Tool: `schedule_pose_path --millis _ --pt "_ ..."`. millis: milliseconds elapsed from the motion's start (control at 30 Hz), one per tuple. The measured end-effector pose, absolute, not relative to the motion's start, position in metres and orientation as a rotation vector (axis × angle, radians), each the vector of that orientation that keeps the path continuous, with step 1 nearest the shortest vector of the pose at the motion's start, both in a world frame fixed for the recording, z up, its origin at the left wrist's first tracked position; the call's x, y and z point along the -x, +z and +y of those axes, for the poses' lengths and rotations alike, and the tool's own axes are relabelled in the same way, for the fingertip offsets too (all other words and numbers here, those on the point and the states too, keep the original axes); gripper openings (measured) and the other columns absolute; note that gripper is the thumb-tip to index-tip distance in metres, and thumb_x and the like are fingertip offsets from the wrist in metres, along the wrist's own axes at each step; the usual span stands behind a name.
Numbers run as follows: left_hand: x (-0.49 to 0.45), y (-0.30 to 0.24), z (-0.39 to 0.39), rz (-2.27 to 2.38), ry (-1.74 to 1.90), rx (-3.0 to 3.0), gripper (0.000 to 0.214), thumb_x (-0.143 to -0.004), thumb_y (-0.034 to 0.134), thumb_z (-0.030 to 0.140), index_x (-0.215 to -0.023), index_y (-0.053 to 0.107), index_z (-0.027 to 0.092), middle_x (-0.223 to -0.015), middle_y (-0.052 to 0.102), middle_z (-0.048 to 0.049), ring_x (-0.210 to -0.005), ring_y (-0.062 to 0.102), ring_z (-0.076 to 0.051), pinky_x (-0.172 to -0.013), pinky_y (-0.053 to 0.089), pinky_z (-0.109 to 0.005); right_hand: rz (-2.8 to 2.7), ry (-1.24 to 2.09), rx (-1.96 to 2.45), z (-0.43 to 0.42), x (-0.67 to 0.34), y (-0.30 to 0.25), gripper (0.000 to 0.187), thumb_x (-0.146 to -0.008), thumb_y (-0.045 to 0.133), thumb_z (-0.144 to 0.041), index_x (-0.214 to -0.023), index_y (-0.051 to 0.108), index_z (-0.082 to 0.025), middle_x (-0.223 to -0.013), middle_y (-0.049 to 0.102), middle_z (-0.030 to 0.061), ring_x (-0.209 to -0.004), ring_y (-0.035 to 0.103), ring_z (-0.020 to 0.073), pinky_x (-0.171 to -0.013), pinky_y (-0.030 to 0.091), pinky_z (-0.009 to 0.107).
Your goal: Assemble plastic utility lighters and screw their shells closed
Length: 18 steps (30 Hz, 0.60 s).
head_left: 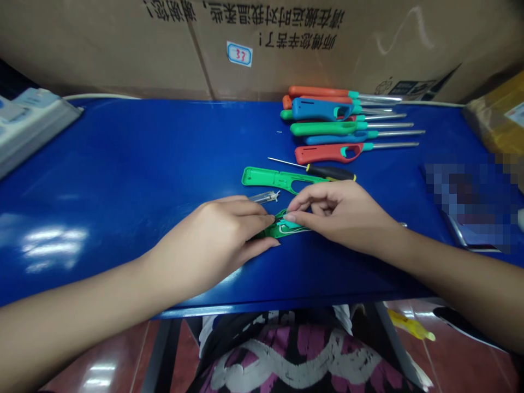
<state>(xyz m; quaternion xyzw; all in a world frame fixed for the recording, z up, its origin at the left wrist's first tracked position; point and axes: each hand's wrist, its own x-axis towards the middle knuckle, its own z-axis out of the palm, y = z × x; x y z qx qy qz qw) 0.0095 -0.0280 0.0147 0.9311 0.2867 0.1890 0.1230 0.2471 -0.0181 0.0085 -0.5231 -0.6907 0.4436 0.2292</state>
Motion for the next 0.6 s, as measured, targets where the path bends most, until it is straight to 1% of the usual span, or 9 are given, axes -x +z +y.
schedule_pose_path --millis 100,267,600 --pt "-0.0096 0.016 -0.0284 0.825 0.554 -2.71 0.019 -0.095 0.072 0.026 -0.105 0.076 0.011 -0.099 0.076 -0.0088 -0.09 0.073 -0.024 -0.078 0.062 -0.037 -1.902 1.224 1.438 -0.0183 -0.2472 0.009 0.016 -0.082 0.077 -0.033 -0.082 0.076 -0.016 -0.05 0.041 -0.0079 -0.045 0.029 0.0058 -0.041 0.02 0.025" --pt "-0.01 0.015 -0.0279 0.819 0.547 -2.734 0.019 -0.096 0.07 0.027 -0.105 0.076 0.011 -0.099 0.076 -0.0086 -0.089 0.073 -0.024 -0.078 0.061 -0.037 -1.938 1.172 1.413 -0.0196 -0.2475 0.0095 0.015 -0.084 0.075 -0.031 -0.081 0.077 -0.017 -0.049 0.037 -0.0085 -0.046 0.03 0.0063 -0.042 0.022 0.024" --pt "-0.0118 0.0135 -0.0298 0.814 0.582 -2.75 0.019 -0.098 0.068 0.026 -0.104 0.076 0.01 -0.1 0.077 -0.0083 -0.091 0.075 -0.024 -0.083 0.063 -0.038 -2.046 1.039 1.321 -0.0197 -0.2486 0.0069 0.012 -0.087 0.073 -0.026 -0.079 0.077 -0.019 -0.05 0.04 -0.008 -0.048 0.034 0.0067 -0.045 0.028 0.024"
